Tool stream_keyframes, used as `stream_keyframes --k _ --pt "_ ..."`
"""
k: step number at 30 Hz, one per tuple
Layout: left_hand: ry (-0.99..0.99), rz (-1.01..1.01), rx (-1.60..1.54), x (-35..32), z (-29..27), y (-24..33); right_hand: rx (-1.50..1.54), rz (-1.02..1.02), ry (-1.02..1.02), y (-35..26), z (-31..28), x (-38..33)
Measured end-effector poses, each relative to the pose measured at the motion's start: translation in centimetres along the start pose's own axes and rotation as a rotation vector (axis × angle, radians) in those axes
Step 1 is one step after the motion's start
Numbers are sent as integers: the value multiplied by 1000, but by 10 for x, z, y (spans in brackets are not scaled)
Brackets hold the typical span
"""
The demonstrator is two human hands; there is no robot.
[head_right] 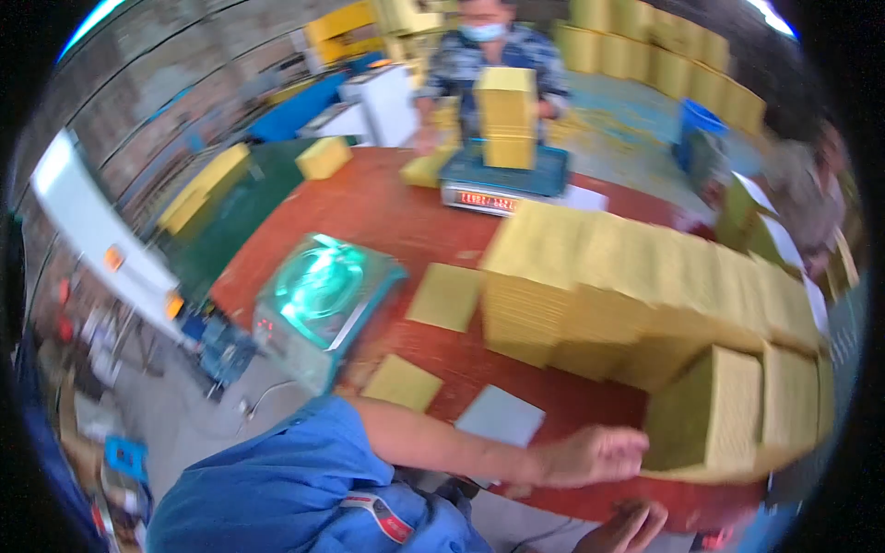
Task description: The recorder is weighing and sorting stacks of yellow paper blocks in a paper mill.
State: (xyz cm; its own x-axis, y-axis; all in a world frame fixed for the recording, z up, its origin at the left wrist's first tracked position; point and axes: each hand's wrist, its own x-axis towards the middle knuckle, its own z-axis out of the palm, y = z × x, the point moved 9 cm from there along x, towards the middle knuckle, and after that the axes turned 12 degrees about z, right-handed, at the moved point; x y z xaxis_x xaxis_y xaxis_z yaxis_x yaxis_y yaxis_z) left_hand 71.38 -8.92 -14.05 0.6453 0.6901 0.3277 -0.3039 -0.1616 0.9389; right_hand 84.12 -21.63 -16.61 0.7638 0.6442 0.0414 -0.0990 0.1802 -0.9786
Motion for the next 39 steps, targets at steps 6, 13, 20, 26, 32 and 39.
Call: stream_keyframes --k 6,13,20,26,32,39 --pt "211 144 271 -144 -110 105 234 194 -787 -15 181 -116" --pt "682 25 373 -346 -215 155 -81 347 -1370 18 323 -286" --pt "1097 82 366 -567 -316 226 30 256 -1856 32 453 -521" --pt "1312 -12 1303 -770 -464 325 45 207 -2049 80 586 -745" --pt "1495 -332 1572 -931 -598 397 -54 163 -2079 116 678 -905" --pt "1316 -704 1660 -982 -675 408 -150 -149 -2020 126 737 -989"
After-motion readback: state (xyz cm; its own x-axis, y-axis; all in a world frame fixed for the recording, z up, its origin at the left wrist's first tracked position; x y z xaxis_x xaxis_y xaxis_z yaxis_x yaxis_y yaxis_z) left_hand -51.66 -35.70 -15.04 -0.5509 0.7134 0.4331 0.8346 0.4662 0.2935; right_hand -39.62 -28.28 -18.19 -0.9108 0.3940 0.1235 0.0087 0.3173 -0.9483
